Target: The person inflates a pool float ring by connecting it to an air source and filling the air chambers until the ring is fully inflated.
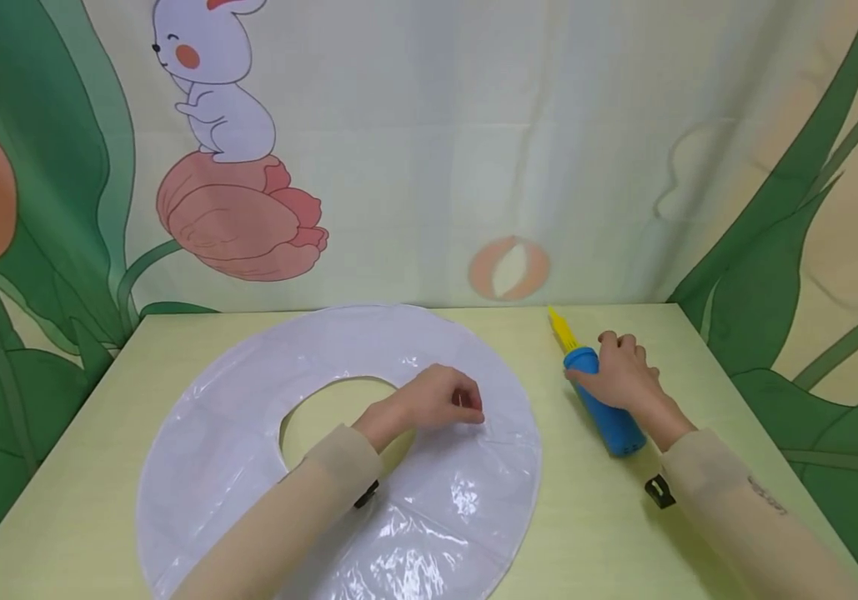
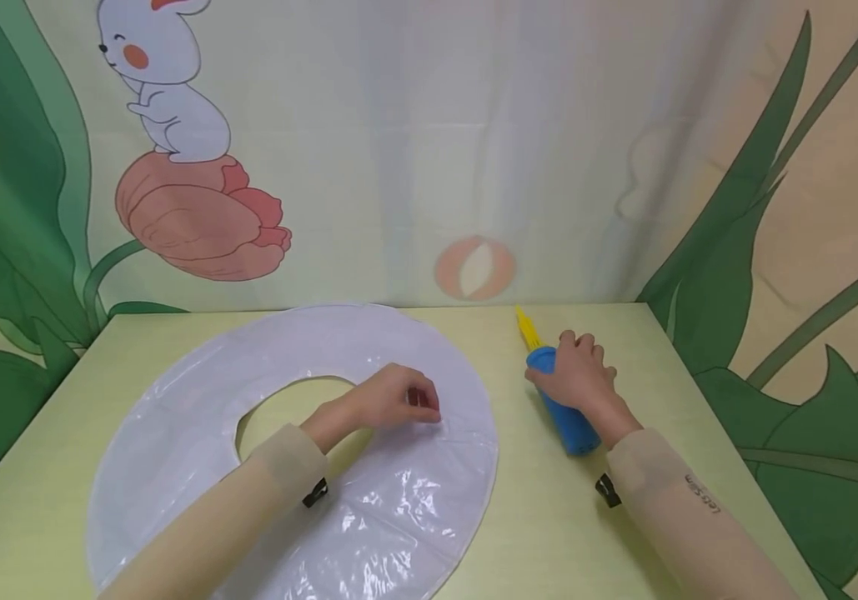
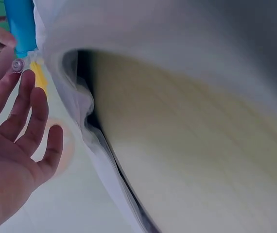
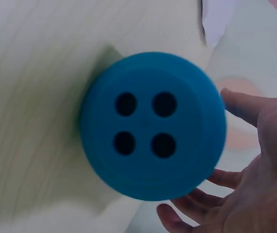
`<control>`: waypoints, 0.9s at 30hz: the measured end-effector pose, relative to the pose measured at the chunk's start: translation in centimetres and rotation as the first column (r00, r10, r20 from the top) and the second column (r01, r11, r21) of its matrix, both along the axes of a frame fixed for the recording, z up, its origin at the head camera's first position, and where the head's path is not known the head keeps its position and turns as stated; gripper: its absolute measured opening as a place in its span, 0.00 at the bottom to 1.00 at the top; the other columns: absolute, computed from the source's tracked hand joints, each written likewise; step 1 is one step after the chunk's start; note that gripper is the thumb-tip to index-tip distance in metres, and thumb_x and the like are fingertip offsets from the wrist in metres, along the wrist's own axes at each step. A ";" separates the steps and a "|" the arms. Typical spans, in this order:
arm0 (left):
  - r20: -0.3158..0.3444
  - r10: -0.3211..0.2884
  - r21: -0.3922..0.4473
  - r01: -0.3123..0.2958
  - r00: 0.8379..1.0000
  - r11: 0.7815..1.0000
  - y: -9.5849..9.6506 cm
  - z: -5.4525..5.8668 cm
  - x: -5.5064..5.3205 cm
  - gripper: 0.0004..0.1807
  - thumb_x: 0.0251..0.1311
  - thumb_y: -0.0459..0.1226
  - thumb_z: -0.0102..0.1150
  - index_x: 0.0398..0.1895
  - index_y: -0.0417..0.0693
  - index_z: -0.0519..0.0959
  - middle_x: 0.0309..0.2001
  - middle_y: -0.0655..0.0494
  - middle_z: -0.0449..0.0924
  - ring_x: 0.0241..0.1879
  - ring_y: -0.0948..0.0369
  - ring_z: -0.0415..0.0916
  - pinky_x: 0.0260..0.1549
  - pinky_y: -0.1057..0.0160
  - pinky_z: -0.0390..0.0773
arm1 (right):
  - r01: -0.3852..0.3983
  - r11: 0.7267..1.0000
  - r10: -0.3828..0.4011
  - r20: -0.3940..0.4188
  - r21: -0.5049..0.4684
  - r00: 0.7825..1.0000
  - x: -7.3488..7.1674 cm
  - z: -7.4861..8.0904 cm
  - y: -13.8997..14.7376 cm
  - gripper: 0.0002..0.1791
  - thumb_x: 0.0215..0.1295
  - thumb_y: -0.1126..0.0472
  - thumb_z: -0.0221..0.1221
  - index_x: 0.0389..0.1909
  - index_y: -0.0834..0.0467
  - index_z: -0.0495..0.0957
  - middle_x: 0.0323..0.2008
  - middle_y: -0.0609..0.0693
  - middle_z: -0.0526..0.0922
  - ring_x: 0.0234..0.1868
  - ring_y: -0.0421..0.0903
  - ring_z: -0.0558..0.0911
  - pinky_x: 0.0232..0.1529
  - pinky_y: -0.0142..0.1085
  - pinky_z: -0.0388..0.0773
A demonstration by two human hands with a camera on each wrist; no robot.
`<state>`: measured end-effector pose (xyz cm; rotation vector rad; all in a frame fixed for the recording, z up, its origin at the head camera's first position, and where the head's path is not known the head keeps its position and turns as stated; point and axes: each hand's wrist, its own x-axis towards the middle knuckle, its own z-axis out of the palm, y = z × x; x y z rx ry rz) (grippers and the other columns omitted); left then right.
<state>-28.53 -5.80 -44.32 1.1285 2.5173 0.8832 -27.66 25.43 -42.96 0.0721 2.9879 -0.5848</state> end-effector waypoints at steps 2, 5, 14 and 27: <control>0.005 -0.002 0.004 0.002 1.000 1.000 -0.2 0.0 0.0 0.04 0.63 0.38 0.71 0.32 0.52 0.86 0.26 0.64 0.81 0.30 0.66 0.75 0.35 0.66 0.75 | -0.001 1.000 0.001 0.034 -0.001 0.999 -0.3 -0.3 0.3 0.51 0.68 0.39 0.63 0.70 0.75 0.53 0.62 0.79 0.59 0.57 0.72 0.65 0.51 0.67 0.69; 0.015 -0.005 0.006 0.005 1.000 1.000 -0.6 0.0 -0.1 0.04 0.63 0.37 0.72 0.32 0.50 0.86 0.26 0.63 0.81 0.29 0.65 0.75 0.35 0.66 0.75 | -0.009 1.000 0.009 0.076 -0.005 0.997 -0.6 -0.7 0.5 0.53 0.67 0.38 0.63 0.71 0.76 0.51 0.60 0.79 0.61 0.55 0.72 0.68 0.50 0.64 0.73; 0.077 -0.029 -0.068 0.035 0.997 0.997 -1.2 -0.3 -0.2 0.03 0.65 0.36 0.69 0.35 0.45 0.88 0.30 0.61 0.85 0.29 0.70 0.77 0.37 0.69 0.76 | -0.018 0.999 0.027 0.200 -0.048 0.979 -0.7 -1.2 1.0 0.53 0.67 0.38 0.63 0.68 0.78 0.52 0.53 0.76 0.71 0.46 0.66 0.77 0.45 0.58 0.78; 0.082 -0.031 -0.088 0.038 0.996 0.995 -2.5 -0.7 -0.6 0.04 0.69 0.33 0.65 0.37 0.44 0.87 0.31 0.59 0.85 0.32 0.66 0.77 0.38 0.68 0.76 | -0.068 0.995 0.080 0.193 -0.066 0.978 -0.9 -0.2 1.1 0.41 0.68 0.47 0.64 0.61 0.77 0.63 0.50 0.71 0.76 0.44 0.63 0.79 0.43 0.57 0.79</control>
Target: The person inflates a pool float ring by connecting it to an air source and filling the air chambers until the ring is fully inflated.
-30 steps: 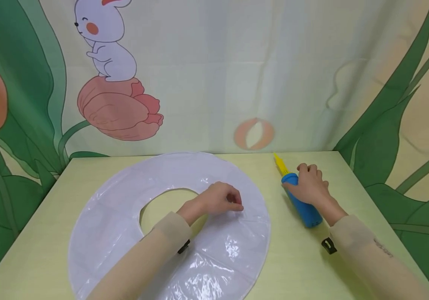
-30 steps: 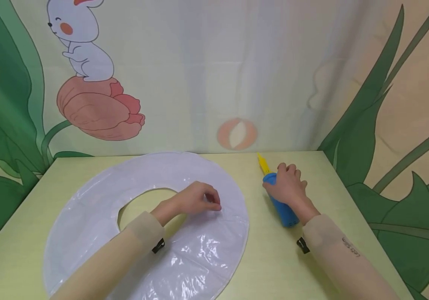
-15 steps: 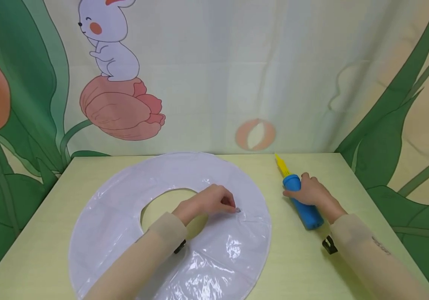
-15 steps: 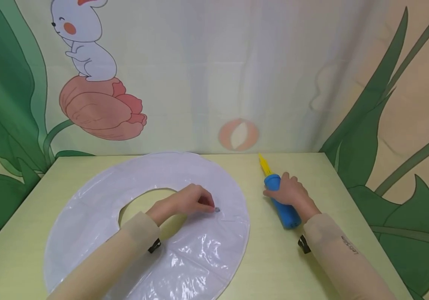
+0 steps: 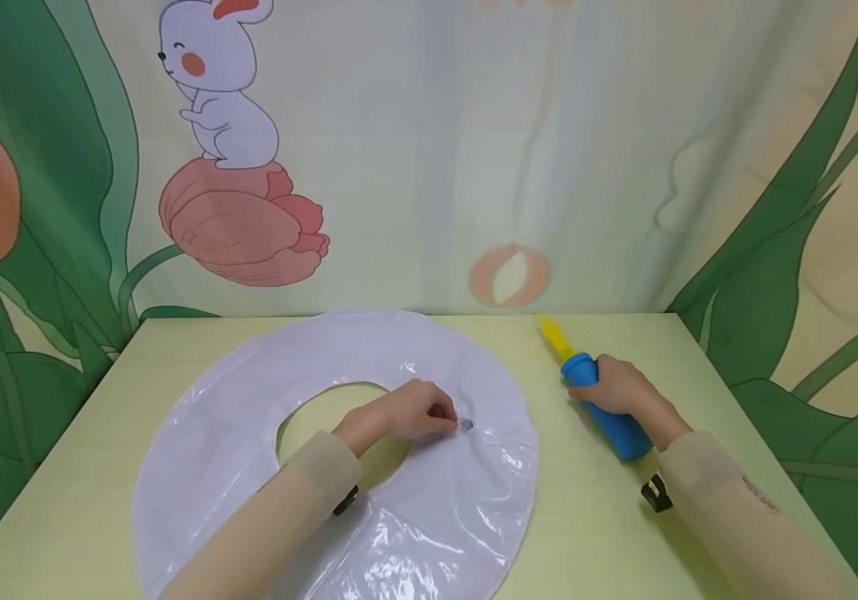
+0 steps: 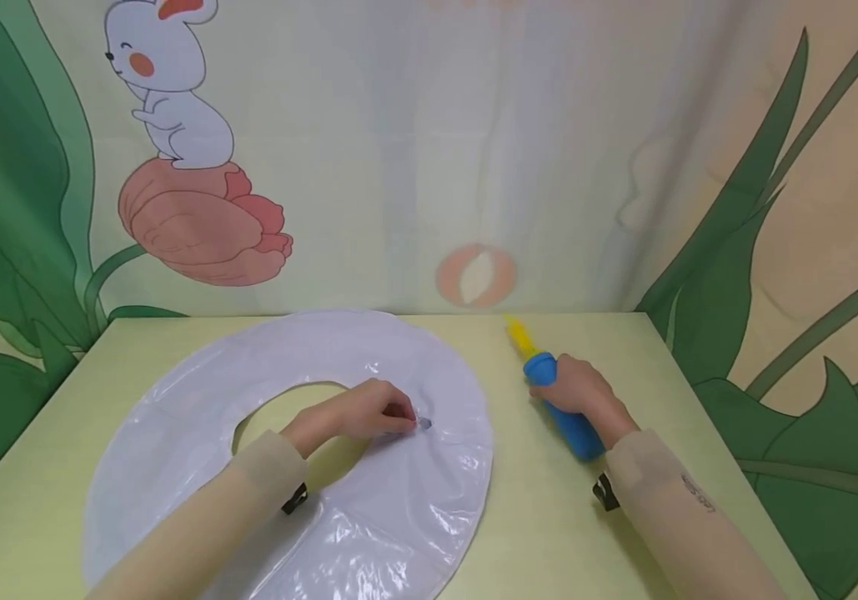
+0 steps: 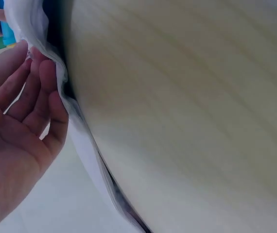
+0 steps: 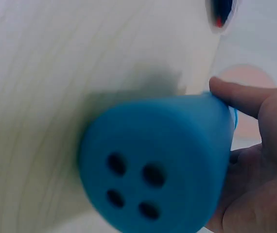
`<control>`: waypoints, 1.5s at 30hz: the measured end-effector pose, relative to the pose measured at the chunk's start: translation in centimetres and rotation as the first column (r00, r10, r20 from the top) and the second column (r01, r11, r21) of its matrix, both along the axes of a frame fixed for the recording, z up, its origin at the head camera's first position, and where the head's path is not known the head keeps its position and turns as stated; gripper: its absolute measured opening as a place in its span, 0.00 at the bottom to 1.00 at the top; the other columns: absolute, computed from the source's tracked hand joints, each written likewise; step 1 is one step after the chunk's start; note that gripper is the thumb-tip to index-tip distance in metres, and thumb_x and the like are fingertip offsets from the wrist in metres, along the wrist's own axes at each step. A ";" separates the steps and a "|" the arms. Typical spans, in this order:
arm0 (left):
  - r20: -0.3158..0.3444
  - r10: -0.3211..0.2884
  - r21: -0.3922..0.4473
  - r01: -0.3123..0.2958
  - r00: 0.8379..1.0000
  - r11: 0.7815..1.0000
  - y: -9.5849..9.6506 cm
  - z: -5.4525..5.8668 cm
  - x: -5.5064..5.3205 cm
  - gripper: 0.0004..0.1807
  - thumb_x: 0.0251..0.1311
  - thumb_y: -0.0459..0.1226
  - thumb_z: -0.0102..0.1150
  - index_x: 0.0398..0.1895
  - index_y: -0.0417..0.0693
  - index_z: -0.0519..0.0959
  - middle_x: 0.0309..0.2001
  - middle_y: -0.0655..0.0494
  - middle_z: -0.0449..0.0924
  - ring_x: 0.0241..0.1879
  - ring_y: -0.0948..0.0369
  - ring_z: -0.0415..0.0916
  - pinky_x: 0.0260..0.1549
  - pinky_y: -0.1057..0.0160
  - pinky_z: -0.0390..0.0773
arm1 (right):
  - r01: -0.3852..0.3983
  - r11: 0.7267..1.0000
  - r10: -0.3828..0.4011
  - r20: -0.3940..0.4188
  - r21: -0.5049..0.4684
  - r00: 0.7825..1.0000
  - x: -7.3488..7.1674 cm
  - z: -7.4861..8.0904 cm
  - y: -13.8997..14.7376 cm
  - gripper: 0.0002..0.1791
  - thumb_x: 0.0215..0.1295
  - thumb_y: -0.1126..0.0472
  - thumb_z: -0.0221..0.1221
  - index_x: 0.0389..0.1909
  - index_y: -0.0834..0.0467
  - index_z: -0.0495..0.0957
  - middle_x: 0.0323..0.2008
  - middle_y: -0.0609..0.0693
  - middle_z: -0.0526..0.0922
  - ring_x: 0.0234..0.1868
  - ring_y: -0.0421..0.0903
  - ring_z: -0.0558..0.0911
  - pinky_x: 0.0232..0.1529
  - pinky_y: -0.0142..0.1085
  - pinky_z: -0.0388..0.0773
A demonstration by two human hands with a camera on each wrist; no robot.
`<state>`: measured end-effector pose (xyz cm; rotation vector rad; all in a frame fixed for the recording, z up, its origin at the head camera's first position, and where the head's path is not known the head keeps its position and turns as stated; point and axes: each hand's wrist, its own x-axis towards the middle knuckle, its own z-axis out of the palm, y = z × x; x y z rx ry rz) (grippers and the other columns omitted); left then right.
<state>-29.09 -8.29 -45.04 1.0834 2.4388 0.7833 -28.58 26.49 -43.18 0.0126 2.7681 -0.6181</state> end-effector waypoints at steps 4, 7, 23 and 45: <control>0.008 0.011 -0.005 -0.011 1.000 1.000 -0.7 0.0 0.0 0.04 0.69 0.34 0.64 0.38 0.45 0.87 0.32 0.61 0.84 0.33 0.67 0.77 0.40 0.66 0.76 | -0.028 0.999 0.027 -0.046 -0.033 0.999 0.1 0.1 0.1 0.40 0.67 0.46 0.66 0.61 0.77 0.65 0.51 0.71 0.77 0.45 0.63 0.79 0.43 0.56 0.79; 0.013 0.024 -0.019 -0.023 1.000 1.000 -1.2 0.1 -0.1 0.04 0.70 0.35 0.64 0.38 0.46 0.86 0.32 0.62 0.84 0.33 0.68 0.76 0.41 0.66 0.76 | -0.059 0.997 0.056 -0.072 -0.047 0.996 0.0 0.4 0.0 0.41 0.67 0.45 0.65 0.64 0.74 0.65 0.54 0.71 0.77 0.46 0.63 0.79 0.44 0.57 0.79; 0.072 0.055 -0.051 -0.051 0.996 0.997 -3.7 0.1 -0.2 0.04 0.71 0.36 0.63 0.39 0.47 0.85 0.33 0.62 0.82 0.33 0.66 0.75 0.40 0.65 0.75 | -0.178 0.975 0.165 -0.099 -0.136 0.981 0.7 2.3 -1.1 0.42 0.79 0.41 0.51 0.76 0.69 0.52 0.63 0.75 0.70 0.51 0.66 0.78 0.48 0.61 0.76; 0.109 0.094 -0.060 -0.088 0.990 0.994 -6.8 0.6 -0.8 0.03 0.69 0.36 0.65 0.38 0.46 0.86 0.33 0.59 0.84 0.34 0.64 0.76 0.40 0.63 0.76 | -0.302 0.948 0.278 -0.198 -0.102 0.940 1.4 1.8 -2.9 0.36 0.69 0.39 0.63 0.68 0.59 0.69 0.58 0.63 0.79 0.47 0.55 0.79 0.48 0.52 0.79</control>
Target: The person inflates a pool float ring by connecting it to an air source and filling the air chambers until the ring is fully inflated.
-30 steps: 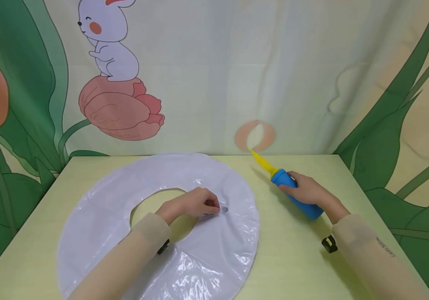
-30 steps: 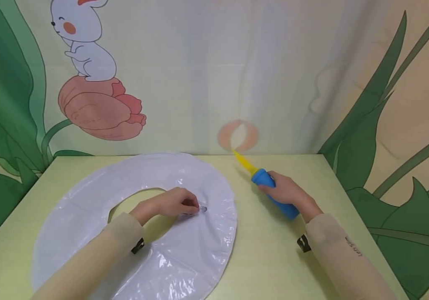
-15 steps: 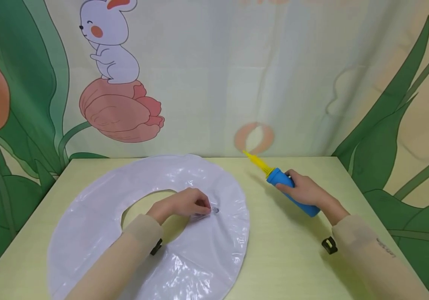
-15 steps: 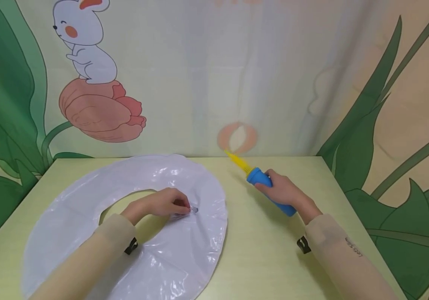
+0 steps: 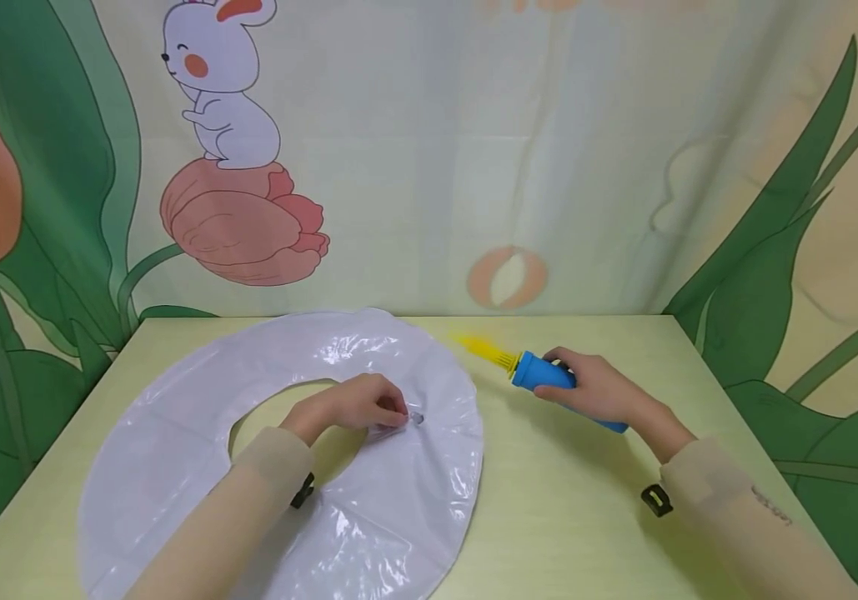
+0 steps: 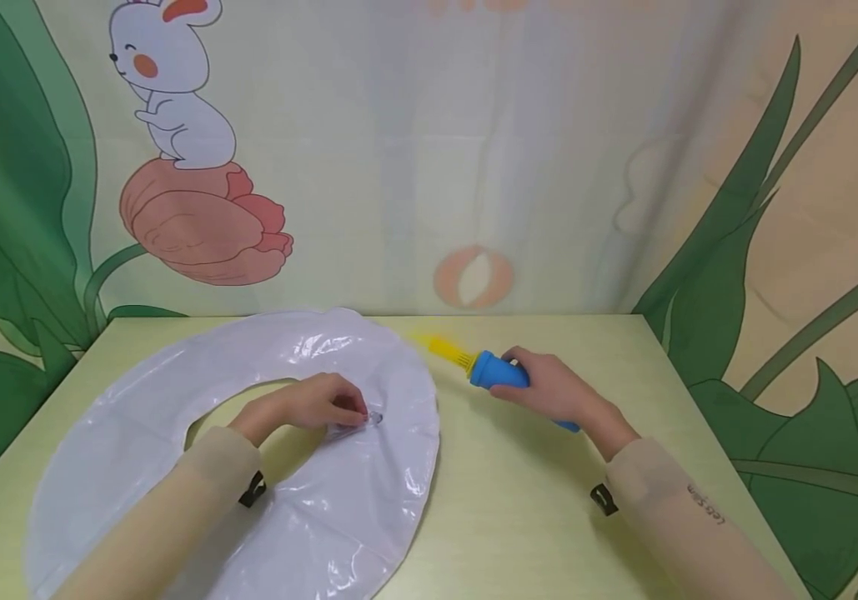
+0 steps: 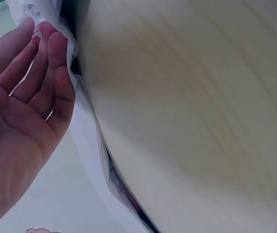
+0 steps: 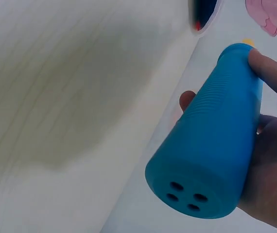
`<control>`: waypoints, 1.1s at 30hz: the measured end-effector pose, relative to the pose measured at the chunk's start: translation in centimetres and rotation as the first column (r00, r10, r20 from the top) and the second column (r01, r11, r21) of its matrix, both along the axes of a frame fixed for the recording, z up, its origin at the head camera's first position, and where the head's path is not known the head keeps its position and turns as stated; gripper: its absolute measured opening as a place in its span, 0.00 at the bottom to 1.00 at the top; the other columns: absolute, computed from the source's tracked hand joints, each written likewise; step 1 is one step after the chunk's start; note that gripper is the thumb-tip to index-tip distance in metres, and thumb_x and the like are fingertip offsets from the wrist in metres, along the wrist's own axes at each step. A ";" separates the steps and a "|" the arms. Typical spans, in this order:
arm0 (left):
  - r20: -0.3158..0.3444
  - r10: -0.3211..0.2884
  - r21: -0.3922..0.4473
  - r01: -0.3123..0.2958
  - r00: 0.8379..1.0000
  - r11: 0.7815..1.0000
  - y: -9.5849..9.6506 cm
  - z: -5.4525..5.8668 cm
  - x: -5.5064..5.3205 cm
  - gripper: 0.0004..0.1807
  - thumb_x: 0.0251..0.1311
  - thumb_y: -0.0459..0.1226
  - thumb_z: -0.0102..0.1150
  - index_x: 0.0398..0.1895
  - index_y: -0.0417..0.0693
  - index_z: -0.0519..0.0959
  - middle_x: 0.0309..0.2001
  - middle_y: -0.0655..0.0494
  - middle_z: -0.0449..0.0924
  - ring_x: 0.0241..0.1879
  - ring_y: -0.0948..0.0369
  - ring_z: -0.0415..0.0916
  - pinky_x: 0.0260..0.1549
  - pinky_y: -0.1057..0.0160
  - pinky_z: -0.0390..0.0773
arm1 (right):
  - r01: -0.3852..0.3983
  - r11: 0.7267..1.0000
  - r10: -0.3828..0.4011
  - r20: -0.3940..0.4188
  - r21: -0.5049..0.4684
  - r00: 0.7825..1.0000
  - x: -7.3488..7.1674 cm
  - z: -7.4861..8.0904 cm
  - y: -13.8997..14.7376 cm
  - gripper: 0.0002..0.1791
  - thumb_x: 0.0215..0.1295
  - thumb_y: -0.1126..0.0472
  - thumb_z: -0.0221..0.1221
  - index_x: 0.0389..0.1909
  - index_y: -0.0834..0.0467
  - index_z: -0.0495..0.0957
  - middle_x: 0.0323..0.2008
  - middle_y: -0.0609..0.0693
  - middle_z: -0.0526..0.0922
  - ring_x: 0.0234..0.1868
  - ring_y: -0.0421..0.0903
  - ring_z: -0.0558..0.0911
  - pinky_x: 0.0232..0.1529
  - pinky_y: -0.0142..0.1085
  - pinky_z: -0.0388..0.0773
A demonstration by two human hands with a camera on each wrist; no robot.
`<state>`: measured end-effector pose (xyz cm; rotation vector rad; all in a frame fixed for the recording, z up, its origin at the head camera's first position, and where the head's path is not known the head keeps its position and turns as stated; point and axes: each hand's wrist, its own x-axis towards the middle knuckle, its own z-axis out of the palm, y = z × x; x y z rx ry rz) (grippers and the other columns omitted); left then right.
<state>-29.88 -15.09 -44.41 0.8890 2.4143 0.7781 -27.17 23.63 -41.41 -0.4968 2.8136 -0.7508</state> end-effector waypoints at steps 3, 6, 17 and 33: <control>0.003 0.004 -0.005 -0.004 1.000 1.000 -0.2 0.0 -0.1 0.03 0.69 0.36 0.65 0.39 0.47 0.86 0.34 0.59 0.84 0.34 0.64 0.76 0.40 0.64 0.76 | -0.049 0.999 0.049 0.002 0.005 0.999 0.5 0.5 -0.7 0.34 0.68 0.41 0.66 0.66 0.58 0.72 0.56 0.60 0.80 0.47 0.54 0.79 0.48 0.51 0.80; -0.001 0.005 -0.009 -0.005 1.000 1.000 -0.4 -0.1 -0.3 0.04 0.69 0.37 0.65 0.40 0.47 0.86 0.34 0.60 0.84 0.35 0.64 0.77 0.40 0.63 0.77 | -0.097 0.995 0.097 0.014 0.011 0.995 1.0 1.1 -1.5 0.32 0.66 0.44 0.68 0.64 0.57 0.74 0.54 0.57 0.81 0.47 0.53 0.79 0.49 0.48 0.80; 0.011 0.004 0.005 -0.004 1.000 1.000 -0.6 0.1 -0.3 0.04 0.69 0.36 0.65 0.39 0.46 0.86 0.32 0.58 0.83 0.33 0.63 0.76 0.38 0.64 0.76 | -0.181 0.982 0.180 0.036 0.056 0.983 1.9 1.4 -3.0 0.29 0.64 0.48 0.71 0.63 0.54 0.78 0.54 0.52 0.82 0.48 0.51 0.79 0.50 0.47 0.80; 0.006 0.002 0.002 -0.002 1.000 1.000 0.0 0.3 0.0 0.03 0.69 0.35 0.64 0.40 0.45 0.86 0.33 0.60 0.83 0.34 0.64 0.76 0.40 0.63 0.77 | -0.187 0.975 0.182 0.055 0.119 0.982 2.0 1.1 -3.9 0.30 0.62 0.49 0.73 0.62 0.54 0.79 0.55 0.51 0.83 0.49 0.52 0.79 0.52 0.49 0.80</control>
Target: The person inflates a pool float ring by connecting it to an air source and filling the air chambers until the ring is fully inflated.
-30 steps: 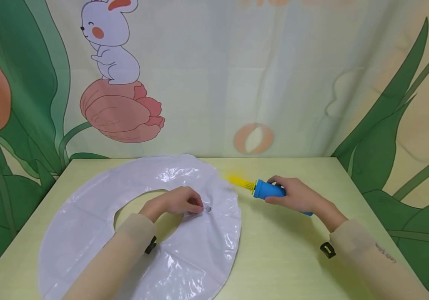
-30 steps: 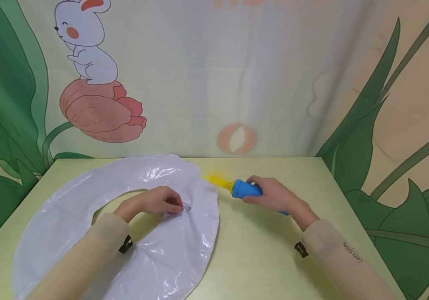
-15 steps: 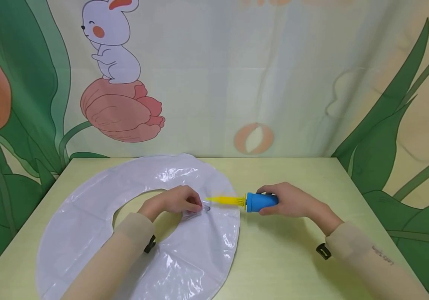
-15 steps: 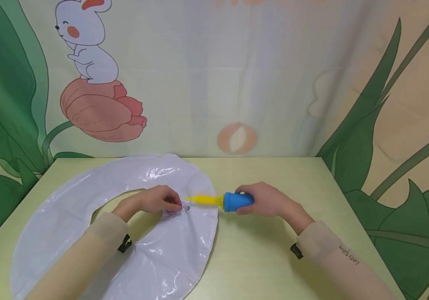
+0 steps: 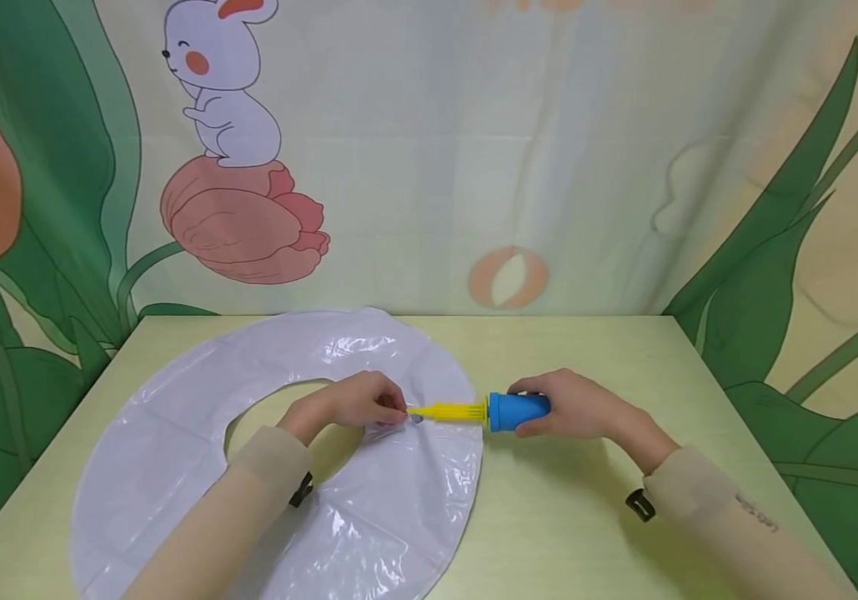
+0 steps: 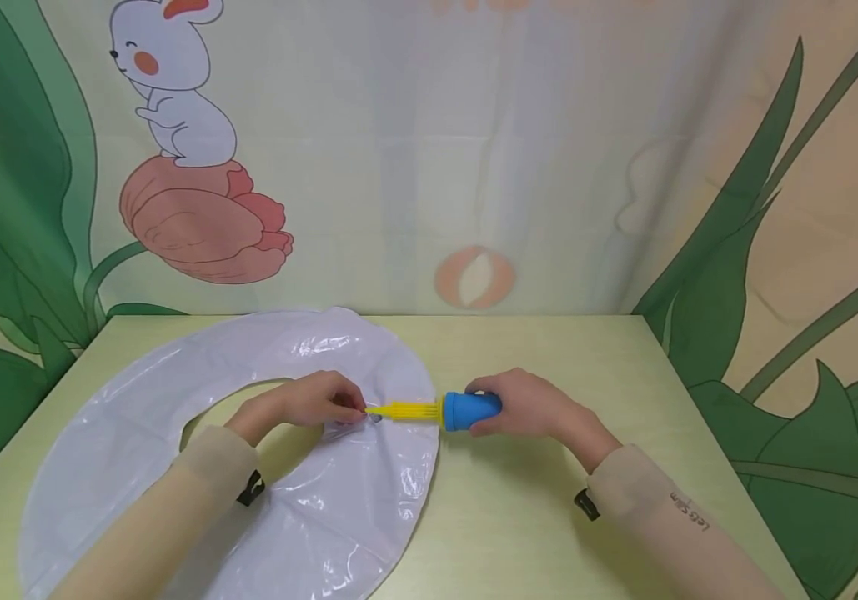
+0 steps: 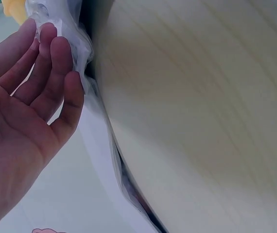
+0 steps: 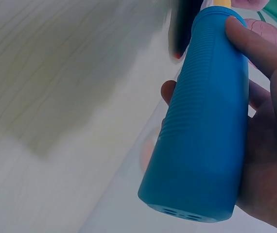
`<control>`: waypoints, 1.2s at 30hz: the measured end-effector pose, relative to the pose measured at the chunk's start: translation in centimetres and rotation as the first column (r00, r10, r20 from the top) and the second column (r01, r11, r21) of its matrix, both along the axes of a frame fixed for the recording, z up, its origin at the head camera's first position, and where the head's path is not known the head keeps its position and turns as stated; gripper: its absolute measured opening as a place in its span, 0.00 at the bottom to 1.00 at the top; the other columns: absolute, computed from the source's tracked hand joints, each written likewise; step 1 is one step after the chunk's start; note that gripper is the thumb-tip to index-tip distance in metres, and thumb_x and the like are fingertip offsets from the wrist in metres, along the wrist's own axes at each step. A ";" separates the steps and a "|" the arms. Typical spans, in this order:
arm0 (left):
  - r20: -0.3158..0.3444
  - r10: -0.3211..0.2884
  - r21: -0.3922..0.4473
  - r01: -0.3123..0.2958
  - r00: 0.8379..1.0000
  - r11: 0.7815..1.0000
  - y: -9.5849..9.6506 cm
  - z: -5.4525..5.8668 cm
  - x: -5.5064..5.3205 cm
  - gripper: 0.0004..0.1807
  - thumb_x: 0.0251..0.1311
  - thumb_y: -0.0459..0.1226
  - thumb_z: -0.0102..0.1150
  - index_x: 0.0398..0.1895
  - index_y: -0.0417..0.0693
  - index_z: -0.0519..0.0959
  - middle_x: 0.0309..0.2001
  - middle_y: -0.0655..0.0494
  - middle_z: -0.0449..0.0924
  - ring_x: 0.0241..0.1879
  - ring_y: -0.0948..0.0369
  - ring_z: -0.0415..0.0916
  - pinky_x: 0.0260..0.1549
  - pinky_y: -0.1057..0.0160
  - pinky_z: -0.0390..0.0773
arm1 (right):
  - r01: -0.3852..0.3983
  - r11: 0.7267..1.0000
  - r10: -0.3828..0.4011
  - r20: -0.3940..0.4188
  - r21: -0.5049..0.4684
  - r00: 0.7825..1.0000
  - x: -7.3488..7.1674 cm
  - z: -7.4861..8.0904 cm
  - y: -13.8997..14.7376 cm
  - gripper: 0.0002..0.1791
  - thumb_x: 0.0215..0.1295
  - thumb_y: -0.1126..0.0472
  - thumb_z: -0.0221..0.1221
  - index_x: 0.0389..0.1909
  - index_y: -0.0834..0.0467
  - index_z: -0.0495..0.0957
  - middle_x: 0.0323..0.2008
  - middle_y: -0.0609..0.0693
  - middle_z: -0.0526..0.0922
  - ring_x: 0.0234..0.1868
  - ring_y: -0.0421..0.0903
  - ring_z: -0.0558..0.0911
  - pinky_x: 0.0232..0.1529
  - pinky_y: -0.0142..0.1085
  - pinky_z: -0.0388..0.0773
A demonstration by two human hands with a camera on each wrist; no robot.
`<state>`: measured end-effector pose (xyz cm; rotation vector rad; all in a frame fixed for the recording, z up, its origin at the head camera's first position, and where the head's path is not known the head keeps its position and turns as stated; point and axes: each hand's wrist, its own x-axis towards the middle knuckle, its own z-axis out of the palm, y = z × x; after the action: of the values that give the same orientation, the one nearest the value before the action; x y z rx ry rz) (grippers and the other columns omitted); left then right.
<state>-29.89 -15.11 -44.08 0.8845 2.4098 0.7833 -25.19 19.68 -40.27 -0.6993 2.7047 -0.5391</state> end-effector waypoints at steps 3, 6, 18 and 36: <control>-0.002 -0.001 -0.002 0.001 1.000 1.000 0.2 0.0 0.0 0.03 0.69 0.35 0.64 0.40 0.45 0.86 0.34 0.60 0.84 0.34 0.64 0.76 0.41 0.63 0.77 | -0.003 1.000 0.003 0.000 0.013 1.000 0.0 0.1 0.1 0.30 0.62 0.49 0.73 0.62 0.55 0.79 0.55 0.51 0.83 0.49 0.52 0.79 0.52 0.49 0.80; -0.007 -0.007 0.000 0.007 1.000 1.000 0.4 0.0 0.0 0.03 0.69 0.35 0.64 0.40 0.45 0.86 0.34 0.60 0.84 0.35 0.64 0.77 0.42 0.64 0.77 | -0.003 1.000 0.003 0.000 0.020 1.000 0.0 0.2 0.3 0.30 0.61 0.49 0.73 0.62 0.55 0.80 0.55 0.52 0.83 0.50 0.52 0.79 0.53 0.50 0.79; -0.016 -0.012 0.004 0.012 1.000 1.000 1.2 0.2 0.4 0.03 0.69 0.35 0.64 0.39 0.46 0.85 0.33 0.59 0.83 0.34 0.64 0.76 0.40 0.64 0.76 | 0.001 1.000 -0.001 0.023 0.026 1.000 0.2 0.9 0.9 0.30 0.60 0.50 0.74 0.62 0.56 0.80 0.55 0.53 0.82 0.50 0.54 0.79 0.54 0.52 0.79; -0.163 -0.066 -0.017 0.064 0.984 0.998 2.9 0.2 0.9 0.04 0.68 0.34 0.65 0.35 0.45 0.85 0.29 0.63 0.80 0.30 0.65 0.72 0.37 0.65 0.75 | -0.064 0.992 0.069 -0.040 0.107 0.997 -0.9 1.6 1.7 0.31 0.57 0.53 0.77 0.62 0.56 0.82 0.54 0.51 0.84 0.49 0.52 0.80 0.52 0.51 0.79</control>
<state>-28.97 -12.23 -43.87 1.0550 2.5091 0.6962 -26.10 21.40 -38.64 -0.7783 2.7158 -0.3653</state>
